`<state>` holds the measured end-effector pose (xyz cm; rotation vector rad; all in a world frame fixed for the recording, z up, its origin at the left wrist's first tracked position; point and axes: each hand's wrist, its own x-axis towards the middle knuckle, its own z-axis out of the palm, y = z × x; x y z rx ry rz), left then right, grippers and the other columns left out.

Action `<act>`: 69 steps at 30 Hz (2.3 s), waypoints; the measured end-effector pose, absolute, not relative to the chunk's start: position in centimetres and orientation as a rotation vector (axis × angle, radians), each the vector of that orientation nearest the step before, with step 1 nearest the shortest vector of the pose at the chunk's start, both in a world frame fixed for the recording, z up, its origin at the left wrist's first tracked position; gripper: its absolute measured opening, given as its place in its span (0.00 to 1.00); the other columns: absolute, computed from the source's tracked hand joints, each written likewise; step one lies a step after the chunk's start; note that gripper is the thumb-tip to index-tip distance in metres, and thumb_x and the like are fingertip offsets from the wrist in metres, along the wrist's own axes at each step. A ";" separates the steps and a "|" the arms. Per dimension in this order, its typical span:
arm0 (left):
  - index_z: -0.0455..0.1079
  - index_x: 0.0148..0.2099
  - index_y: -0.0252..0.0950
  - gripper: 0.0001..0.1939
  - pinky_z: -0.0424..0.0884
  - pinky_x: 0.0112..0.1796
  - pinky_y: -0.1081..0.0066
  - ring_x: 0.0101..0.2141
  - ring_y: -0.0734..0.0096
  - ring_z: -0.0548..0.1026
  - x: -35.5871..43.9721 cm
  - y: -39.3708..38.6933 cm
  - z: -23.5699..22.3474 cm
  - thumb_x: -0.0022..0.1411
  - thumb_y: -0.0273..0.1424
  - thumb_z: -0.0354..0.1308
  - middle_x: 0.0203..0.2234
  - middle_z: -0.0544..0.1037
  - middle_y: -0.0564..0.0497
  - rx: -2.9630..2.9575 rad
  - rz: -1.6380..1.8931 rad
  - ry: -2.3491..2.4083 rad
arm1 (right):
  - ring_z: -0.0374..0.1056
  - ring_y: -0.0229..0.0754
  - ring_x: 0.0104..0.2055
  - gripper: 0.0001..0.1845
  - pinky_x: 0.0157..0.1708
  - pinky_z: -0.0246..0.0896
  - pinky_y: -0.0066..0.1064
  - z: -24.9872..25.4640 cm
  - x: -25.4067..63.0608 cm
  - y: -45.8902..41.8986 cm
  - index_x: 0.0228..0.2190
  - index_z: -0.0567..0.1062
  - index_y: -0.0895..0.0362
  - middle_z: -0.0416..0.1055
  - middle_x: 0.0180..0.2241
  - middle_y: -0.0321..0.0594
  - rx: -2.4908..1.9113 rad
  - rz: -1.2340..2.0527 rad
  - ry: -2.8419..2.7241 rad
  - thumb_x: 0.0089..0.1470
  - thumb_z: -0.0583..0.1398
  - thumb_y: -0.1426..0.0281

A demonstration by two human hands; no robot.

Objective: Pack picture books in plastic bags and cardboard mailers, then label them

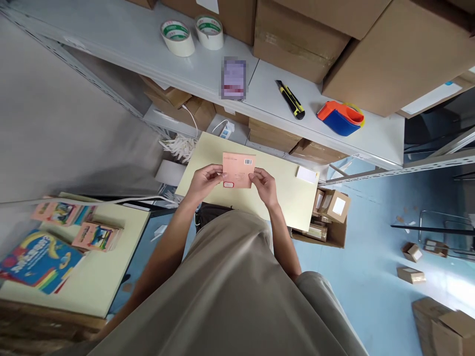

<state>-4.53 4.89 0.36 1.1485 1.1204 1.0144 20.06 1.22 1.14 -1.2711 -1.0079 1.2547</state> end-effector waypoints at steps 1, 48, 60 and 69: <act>0.87 0.45 0.39 0.28 0.84 0.46 0.60 0.41 0.59 0.85 -4.4 4.8 0.4 0.57 0.56 0.81 0.41 0.88 0.45 1.174 1.046 1.104 | 0.80 0.49 0.50 0.26 0.53 0.80 0.42 1.0 20.2 1.3 0.44 0.90 0.48 0.85 0.44 0.41 -1.274 1.176 -1.037 0.55 0.78 0.43; 0.81 0.39 0.40 0.29 0.87 0.46 0.57 0.41 0.57 0.87 -3.8 5.0 1.6 0.55 0.59 0.81 0.38 0.89 0.46 1.151 1.098 1.137 | 0.82 0.48 0.44 0.23 0.53 0.81 0.43 0.7 20.9 1.2 0.45 0.88 0.48 0.88 0.41 0.40 -1.329 0.999 -1.070 0.59 0.76 0.45; 0.83 0.37 0.37 0.27 0.69 0.27 0.70 0.23 0.72 0.72 -2.8 4.4 1.8 0.63 0.58 0.74 0.23 0.78 0.52 1.226 1.019 1.250 | 0.75 0.44 0.30 0.30 0.33 0.72 0.36 2.0 20.8 0.2 0.33 0.85 0.52 0.85 0.29 0.42 -1.471 1.187 -1.081 0.57 0.73 0.37; 0.83 0.36 0.37 0.40 0.73 0.27 0.70 0.28 0.66 0.80 -3.3 3.6 2.1 0.72 0.70 0.57 0.30 0.87 0.44 1.276 0.984 1.311 | 0.74 0.45 0.32 0.36 0.35 0.72 0.40 1.6 19.8 -1.2 0.32 0.82 0.50 0.87 0.34 0.45 -1.468 1.217 -1.090 0.64 0.63 0.30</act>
